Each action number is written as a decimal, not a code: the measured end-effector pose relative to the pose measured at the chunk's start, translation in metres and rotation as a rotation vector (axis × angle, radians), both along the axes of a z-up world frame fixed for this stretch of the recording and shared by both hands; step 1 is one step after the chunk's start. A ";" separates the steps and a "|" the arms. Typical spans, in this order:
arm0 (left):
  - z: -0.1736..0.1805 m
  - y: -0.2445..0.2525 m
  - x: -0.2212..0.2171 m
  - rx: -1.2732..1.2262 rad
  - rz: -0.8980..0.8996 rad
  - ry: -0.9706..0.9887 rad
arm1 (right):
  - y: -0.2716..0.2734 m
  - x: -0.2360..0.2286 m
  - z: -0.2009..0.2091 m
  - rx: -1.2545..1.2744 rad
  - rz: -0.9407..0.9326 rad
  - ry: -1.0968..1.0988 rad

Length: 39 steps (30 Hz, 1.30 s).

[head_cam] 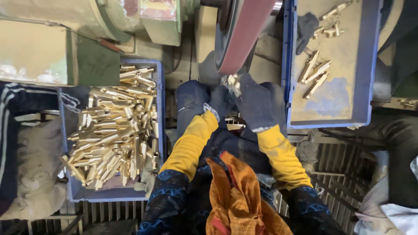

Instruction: The person sits on a metal grate floor and repeatedly picks up brass-colored metal parts from a blue bin. They hold each part with a cloth against a moving belt sander to polish it, then place the finished part into a second blue bin. The process is repeated continuously for the duration of the clip.

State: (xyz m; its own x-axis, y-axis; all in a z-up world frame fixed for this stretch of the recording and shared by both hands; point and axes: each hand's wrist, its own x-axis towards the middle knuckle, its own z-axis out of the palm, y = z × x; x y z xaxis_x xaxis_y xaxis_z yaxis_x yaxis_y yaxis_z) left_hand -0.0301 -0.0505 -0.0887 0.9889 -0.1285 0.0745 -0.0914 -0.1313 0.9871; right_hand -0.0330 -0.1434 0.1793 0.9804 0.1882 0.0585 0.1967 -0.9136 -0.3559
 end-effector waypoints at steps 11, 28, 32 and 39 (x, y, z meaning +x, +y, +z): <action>0.194 0.071 -0.111 -0.257 -0.051 0.076 | 0.008 -0.101 -0.015 1.530 -0.371 -0.044; 0.177 0.083 -0.091 -0.087 -0.004 -0.063 | -0.031 -0.144 -0.015 1.696 -0.367 0.443; 0.140 0.076 -0.074 -0.224 -0.107 0.079 | -0.035 -0.095 -0.028 0.752 -0.274 -0.066; 0.055 0.040 0.026 -0.408 -0.068 0.448 | -0.056 -0.024 -0.050 1.355 -0.397 0.360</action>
State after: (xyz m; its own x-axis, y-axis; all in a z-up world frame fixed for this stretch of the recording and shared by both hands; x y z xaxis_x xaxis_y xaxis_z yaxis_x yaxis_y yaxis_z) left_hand -0.0039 -0.0103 -0.0332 0.9258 -0.2417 -0.2907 0.3500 0.2572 0.9008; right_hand -0.0570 -0.1990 0.1293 0.9533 -0.0921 -0.2875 -0.2676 0.1836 -0.9459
